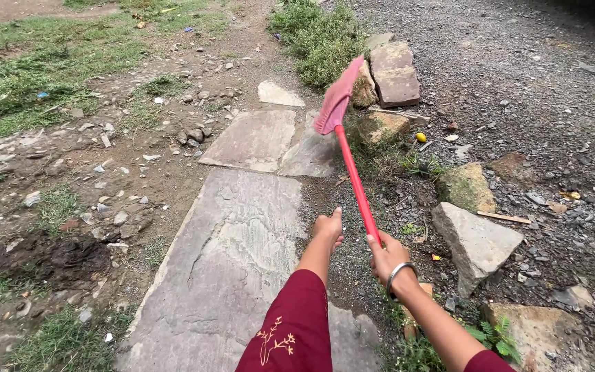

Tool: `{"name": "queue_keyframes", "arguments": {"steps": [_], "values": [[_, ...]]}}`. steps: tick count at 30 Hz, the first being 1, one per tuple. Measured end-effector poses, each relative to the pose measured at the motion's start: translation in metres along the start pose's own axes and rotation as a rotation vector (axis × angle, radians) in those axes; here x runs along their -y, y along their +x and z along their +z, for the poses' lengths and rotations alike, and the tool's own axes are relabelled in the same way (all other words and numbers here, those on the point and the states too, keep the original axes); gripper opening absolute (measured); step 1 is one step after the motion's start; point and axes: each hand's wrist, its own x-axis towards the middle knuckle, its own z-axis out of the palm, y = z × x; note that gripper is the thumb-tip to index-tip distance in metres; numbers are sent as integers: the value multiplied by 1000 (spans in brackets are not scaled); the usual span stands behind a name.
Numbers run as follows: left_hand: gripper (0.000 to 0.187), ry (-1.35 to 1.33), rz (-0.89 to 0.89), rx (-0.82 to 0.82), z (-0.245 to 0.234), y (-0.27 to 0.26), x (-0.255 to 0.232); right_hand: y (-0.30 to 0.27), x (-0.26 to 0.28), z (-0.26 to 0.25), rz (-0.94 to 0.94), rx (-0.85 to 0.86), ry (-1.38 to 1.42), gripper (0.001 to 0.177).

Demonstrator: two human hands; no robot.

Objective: Sweeping dirt and debris off a stone path outdoors using a broom.

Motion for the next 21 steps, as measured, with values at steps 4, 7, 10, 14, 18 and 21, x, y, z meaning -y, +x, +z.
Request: {"name": "queue_keyframes", "arguments": {"steps": [4,7,10,14,18,21], "values": [[61,-50,1,12,5,-2,0,-3,2,7,-10,159,25,46],[58,-140,-8,26,5,3,6,-9,-4,8,34,266,-51,49],[50,-96,-22,65,-6,12,17,-5,-30,5,63,251,-208,54],[46,-34,-12,125,-16,37,27,14,-52,-6,71,148,-157,48],[41,-4,38,117,-15,52,37,20,-35,-9,43,1,-62,44],[36,46,51,115,-16,45,38,-4,-5,-8,77,9,69,41]]}}
